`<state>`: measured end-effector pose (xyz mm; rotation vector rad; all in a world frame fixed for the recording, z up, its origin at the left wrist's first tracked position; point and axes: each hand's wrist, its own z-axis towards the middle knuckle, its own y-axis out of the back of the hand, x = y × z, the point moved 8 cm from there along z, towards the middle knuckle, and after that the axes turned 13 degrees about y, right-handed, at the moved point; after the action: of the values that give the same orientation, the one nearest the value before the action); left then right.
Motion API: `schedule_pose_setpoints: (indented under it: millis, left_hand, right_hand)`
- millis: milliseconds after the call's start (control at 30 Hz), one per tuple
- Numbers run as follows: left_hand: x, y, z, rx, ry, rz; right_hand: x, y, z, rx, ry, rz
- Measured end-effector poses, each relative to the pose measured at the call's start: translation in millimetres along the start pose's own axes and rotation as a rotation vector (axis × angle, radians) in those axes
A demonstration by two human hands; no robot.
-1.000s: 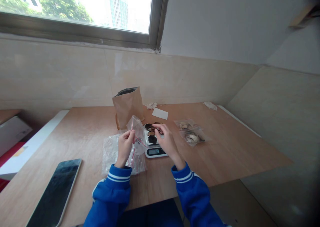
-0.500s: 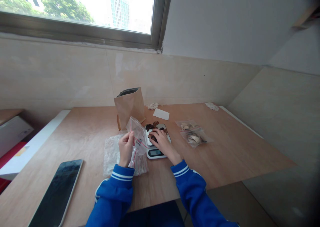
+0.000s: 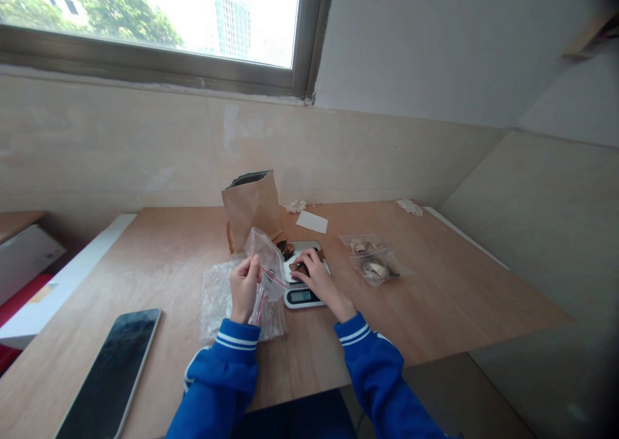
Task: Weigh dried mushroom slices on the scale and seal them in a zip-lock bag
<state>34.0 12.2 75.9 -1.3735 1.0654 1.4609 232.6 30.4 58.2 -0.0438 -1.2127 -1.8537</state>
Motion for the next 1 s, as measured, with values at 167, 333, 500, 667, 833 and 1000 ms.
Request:
schedule_pose_setpoints:
  millis: [167,333,500,667,833,1000]
  left_hand:
    - [0.0,-0.2,0.1,0.010,-0.008,-0.021]
    - [1.5,-1.2,0.2,0.020,-0.010,-0.014]
    - [5.2,-2.8,1.6,0.039,-0.010,-0.024]
    - [3.5,-2.3,0.3,0.041,-0.025,-0.037]
    - [2.2,-2.7,-0.3,0.049,-0.015,-0.080]
    - [6.1,1.2,2.2,0.015,0.006,-0.149]
  right_hand:
    - [6.9,16.5,1.6,-0.076,-0.050,0.084]
    - [19.0,31.8,13.5,-0.153,-0.177,0.245]
    - [41.0,54.3,36.9,-0.401,-0.244,0.380]
    - [59.3,39.9,62.7,-0.312,-0.287,0.523]
    - [68.3,21.3,74.2,-0.201,-0.306,0.523]
    - [88.5,15.7,87.7,-0.097,-0.195,0.522]
